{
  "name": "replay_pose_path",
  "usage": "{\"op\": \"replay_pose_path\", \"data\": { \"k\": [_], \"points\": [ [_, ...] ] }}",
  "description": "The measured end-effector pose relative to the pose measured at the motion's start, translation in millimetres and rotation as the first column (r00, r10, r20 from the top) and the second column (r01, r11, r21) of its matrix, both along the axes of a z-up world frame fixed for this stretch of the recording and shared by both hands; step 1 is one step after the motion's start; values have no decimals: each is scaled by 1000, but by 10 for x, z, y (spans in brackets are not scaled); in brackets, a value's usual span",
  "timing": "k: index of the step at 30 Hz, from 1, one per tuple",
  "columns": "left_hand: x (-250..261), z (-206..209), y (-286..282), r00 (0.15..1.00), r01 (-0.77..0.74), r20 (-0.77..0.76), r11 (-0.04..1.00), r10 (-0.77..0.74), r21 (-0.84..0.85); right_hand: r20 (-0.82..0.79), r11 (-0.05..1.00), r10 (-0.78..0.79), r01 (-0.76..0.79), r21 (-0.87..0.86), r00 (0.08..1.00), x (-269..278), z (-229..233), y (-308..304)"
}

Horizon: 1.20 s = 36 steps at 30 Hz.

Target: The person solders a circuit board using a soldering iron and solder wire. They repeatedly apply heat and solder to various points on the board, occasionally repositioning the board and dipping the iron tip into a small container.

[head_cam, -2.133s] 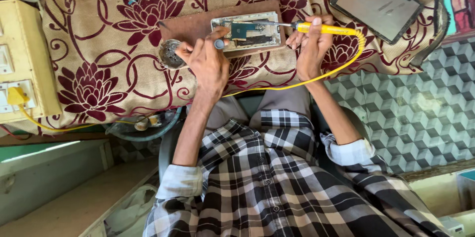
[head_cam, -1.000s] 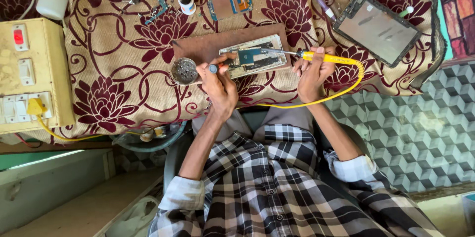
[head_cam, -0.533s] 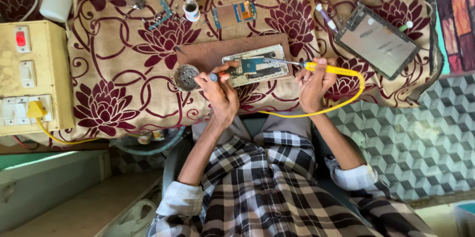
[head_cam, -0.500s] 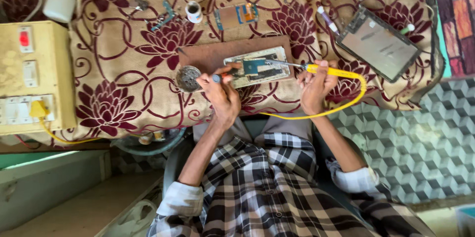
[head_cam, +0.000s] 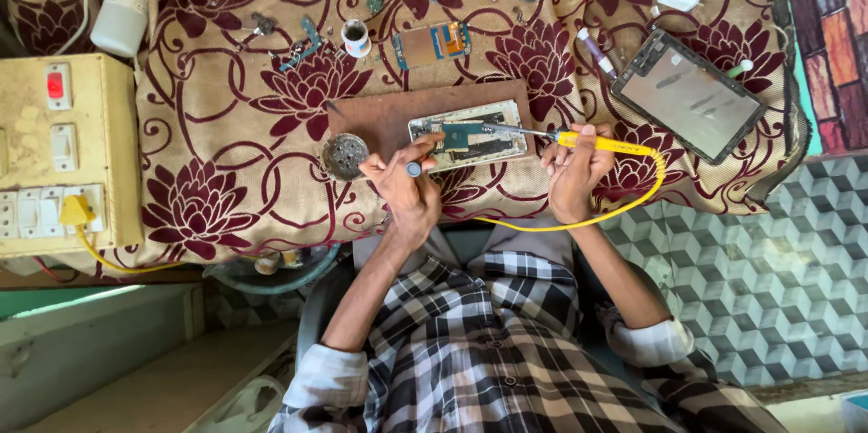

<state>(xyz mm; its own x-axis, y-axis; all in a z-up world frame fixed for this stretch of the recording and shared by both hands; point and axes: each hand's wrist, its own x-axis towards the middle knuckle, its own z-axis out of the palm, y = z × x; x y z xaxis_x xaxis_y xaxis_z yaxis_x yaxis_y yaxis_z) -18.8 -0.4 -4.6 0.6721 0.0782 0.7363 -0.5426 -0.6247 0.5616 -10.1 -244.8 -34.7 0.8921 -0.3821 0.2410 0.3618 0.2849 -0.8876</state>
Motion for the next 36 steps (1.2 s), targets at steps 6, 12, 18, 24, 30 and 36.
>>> {"op": "replay_pose_path", "data": {
  "k": [6,12,18,24,30,36],
  "points": [
    [6,-6,-25,997,-27,72,999,24,42,-43,1000,12,-12,2,999,6,-32,-21],
    [13,-3,-25,998,-36,43,999,37,-13,-23,999,16,-17,-29,1000,-4,10,9],
    [-10,-39,-24,1000,-24,4,999,24,-27,-19,999,9,-9,-31,1000,-12,29,16],
    [48,-62,-54,992,-101,80,994,97,43,14,990,-61,59,129,998,5,3,-23],
    [-4,42,-16,990,-108,101,986,96,128,-11,990,-87,88,110,996,-15,3,5],
    [-7,77,17,996,-15,92,996,6,94,-20,993,-100,101,68,995,-33,5,23]
  ]
}}
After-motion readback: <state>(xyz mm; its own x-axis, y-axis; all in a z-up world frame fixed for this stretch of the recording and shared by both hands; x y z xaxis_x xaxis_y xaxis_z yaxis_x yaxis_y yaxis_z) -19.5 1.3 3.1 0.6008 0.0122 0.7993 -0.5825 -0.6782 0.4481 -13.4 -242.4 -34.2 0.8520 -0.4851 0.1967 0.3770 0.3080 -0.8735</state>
